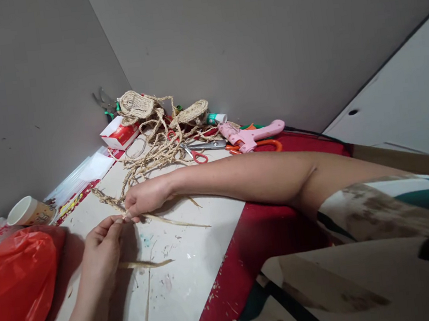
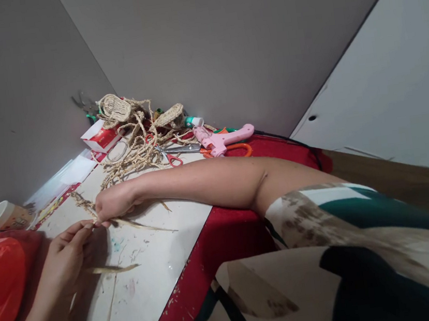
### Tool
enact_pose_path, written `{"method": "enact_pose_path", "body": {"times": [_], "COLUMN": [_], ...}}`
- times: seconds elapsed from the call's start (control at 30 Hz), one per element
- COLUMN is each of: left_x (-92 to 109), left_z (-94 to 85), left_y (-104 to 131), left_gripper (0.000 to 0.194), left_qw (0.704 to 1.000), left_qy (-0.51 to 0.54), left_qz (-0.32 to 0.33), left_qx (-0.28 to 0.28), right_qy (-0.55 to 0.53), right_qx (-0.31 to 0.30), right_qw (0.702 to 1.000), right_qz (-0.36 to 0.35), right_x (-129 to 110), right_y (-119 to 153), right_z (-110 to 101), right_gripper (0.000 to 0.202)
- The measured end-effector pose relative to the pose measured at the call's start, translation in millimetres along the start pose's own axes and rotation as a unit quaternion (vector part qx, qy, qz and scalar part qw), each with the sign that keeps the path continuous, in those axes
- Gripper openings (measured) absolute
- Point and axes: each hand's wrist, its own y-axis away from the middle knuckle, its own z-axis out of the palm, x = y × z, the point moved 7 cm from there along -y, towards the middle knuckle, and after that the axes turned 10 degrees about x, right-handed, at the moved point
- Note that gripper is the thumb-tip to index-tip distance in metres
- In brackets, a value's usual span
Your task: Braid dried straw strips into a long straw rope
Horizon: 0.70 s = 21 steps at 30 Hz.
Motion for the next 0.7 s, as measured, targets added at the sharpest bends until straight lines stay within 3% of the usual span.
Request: {"method": "enact_pose_path", "body": {"times": [0.13, 0.33, 0.7], "left_x": [0.1, -5.1, -6.0], "left_z": [3.4, 6.4, 3.5], "left_y": [3.9, 2.3, -1.5], "left_gripper": [0.026, 0.027, 0.027], "left_qw": [0.999, 0.996, 1.0], "left_qy": [0.015, 0.048, 0.011], "left_qz": [-0.038, -0.057, 0.002], "left_qx": [-0.017, -0.041, 0.012], "right_qy": [0.083, 0.179, 0.282], "right_qx": [0.001, 0.004, 0.046], "right_qw": [0.995, 0.981, 0.957], "right_qz": [-0.05, -0.068, -0.043], "right_x": [-10.1, -23.2, -38.0], "right_y": [0.4, 8.5, 19.3], "right_z": [-0.3, -3.6, -21.9], "right_gripper": [0.02, 0.017, 0.025]}}
